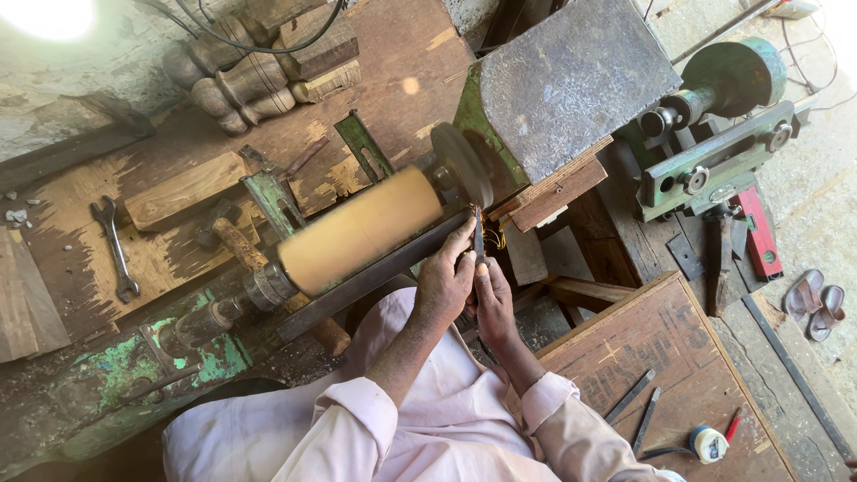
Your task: The person uses a lathe to shape a piece of wood, holding a chisel against the rotating timber to carve and smooth it while wood shavings collect on the workbench.
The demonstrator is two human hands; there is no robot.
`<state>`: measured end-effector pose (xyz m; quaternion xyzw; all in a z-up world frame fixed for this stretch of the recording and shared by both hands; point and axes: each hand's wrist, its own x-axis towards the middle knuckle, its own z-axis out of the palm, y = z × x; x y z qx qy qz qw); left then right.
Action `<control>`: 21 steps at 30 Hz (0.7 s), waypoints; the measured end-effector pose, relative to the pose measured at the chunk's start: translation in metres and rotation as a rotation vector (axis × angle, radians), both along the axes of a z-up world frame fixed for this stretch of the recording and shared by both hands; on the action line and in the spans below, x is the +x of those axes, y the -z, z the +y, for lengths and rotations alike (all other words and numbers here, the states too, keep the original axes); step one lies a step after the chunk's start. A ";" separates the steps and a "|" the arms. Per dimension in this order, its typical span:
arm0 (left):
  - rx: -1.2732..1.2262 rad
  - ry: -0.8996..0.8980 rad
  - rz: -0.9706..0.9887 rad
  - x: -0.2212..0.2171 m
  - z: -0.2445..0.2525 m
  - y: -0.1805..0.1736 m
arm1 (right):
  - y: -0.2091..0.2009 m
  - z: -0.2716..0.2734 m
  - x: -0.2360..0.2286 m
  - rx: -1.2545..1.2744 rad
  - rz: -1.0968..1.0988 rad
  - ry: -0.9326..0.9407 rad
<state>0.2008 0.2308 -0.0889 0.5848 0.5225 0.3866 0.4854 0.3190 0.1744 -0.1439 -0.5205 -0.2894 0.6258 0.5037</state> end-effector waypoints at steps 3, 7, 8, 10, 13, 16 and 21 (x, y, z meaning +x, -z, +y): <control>-0.004 0.005 -0.006 0.000 0.000 0.001 | -0.002 0.000 0.000 -0.003 -0.014 -0.007; 0.010 0.000 -0.019 -0.001 0.000 0.003 | -0.002 -0.001 0.000 0.008 0.033 -0.012; 0.020 -0.025 -0.061 -0.001 -0.003 0.003 | -0.003 -0.004 0.001 0.014 -0.039 -0.021; 0.055 -0.061 -0.144 0.001 -0.007 -0.001 | -0.005 -0.008 0.003 0.041 -0.185 -0.024; -0.036 -0.084 -0.194 -0.001 -0.018 -0.005 | -0.007 -0.020 0.009 0.127 -0.194 -0.031; -0.097 -0.076 -0.366 -0.001 -0.025 -0.007 | -0.008 -0.034 0.015 0.094 -0.244 -0.030; -0.123 -0.083 -0.453 0.003 -0.030 -0.016 | -0.012 -0.040 0.016 0.109 -0.235 0.001</control>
